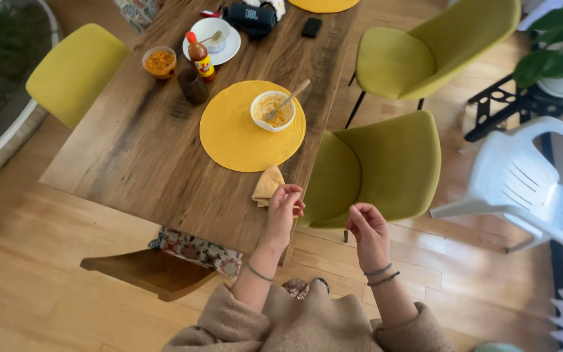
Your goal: The recorder tidies a dining table by moving a bottle, disposing of trash, and putting away a placemat and a bowl.
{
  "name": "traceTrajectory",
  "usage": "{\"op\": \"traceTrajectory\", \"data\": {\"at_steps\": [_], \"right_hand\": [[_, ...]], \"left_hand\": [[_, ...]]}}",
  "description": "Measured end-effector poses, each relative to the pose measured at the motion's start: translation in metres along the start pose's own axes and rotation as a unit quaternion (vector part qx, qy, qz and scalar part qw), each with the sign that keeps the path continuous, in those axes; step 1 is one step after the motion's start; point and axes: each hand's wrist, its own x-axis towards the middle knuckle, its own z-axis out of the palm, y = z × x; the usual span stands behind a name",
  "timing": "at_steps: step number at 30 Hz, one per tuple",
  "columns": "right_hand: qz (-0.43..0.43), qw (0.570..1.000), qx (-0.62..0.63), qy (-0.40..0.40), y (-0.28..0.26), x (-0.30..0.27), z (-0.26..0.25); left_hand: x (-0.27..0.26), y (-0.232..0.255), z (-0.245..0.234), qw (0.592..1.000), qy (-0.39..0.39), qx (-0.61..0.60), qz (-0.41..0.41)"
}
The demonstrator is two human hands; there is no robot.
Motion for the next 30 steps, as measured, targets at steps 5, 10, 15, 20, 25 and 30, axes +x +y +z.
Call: {"op": "traceTrajectory", "data": {"at_steps": [5, 10, 15, 20, 25, 30], "right_hand": [[0.036, 0.999, -0.022, -0.025, 0.002, 0.075, -0.002], [0.053, 0.996, -0.001, -0.065, 0.009, 0.151, 0.013], [0.063, 0.992, -0.06, -0.09, 0.039, 0.239, 0.026], [0.105, 0.989, -0.088, -0.062, 0.065, 0.303, 0.045], [0.16, 0.98, -0.113, -0.042, 0.114, 0.361, 0.052], [0.187, 0.975, -0.103, -0.055, 0.144, 0.399, 0.058]], "left_hand": [[0.047, -0.007, 0.002, 0.995, -0.012, 0.078, -0.056], [0.104, -0.003, -0.018, 0.996, 0.06, 0.062, -0.02], [0.186, -0.019, -0.054, 0.991, 0.13, 0.043, 0.007], [0.233, -0.029, -0.068, 0.98, 0.177, 0.083, 0.025], [0.26, -0.027, -0.06, 0.964, 0.257, 0.064, 0.027], [0.284, -0.033, -0.063, 0.943, 0.33, 0.01, 0.032]]}}
